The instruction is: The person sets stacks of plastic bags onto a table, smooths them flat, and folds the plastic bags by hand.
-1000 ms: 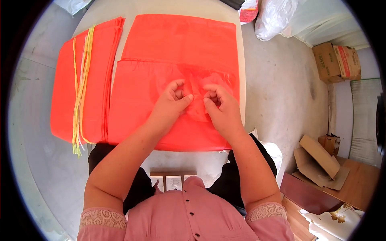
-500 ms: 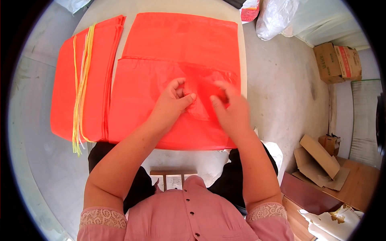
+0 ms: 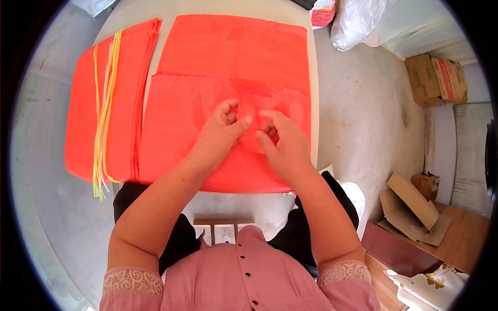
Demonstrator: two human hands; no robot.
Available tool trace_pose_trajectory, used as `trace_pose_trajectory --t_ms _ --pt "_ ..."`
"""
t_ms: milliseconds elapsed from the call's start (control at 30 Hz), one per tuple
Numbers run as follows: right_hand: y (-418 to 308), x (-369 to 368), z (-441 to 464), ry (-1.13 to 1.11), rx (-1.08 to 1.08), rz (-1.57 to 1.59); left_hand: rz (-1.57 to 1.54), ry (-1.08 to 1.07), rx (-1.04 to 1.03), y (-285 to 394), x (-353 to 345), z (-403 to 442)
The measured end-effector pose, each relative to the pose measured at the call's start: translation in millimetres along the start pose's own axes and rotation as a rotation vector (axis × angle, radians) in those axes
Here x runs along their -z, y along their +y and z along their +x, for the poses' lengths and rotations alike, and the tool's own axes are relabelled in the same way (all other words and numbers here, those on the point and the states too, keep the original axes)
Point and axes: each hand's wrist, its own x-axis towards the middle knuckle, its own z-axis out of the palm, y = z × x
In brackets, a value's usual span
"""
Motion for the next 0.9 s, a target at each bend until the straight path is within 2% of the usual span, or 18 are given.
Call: trace_pose_trajectory --t_ms 33,133,233,433,533,633,900 --pt "-1.0 0.6 0.3 -0.014 -0.080 0.069 0.011 0.002 0.014 -2.2 2.2 1.3" --pt "2.4 2.7 4.8 0.025 -0.139 0.208 -0.086 -0.016 0.013 -5.1 2.5 1.9" --pt "7.0 6.3 7.6 -0.009 -0.200 0.301 -0.029 -0.059 -0.004 0.9 0.7 -1.2" --pt "-9.3 10.6 2.4 -0.052 0.168 -0.251 -0.051 -0.079 -0.037 -3.4 2.2 1.2" --pt "-8.0 6.6 1.5 0.019 0.249 -0.280 -0.080 -0.075 -0.042 -2.4 0.0 -0.9" --pt "-6.0 13.1 0.3 0.024 0.105 -0.170 -0.042 -0.018 0.014 -7.7 3.6 3.9" --pt "21.6 29.3 10.3 0.208 0.037 -0.242 -0.119 -0.039 0.068 -12.1 9.0 9.5"
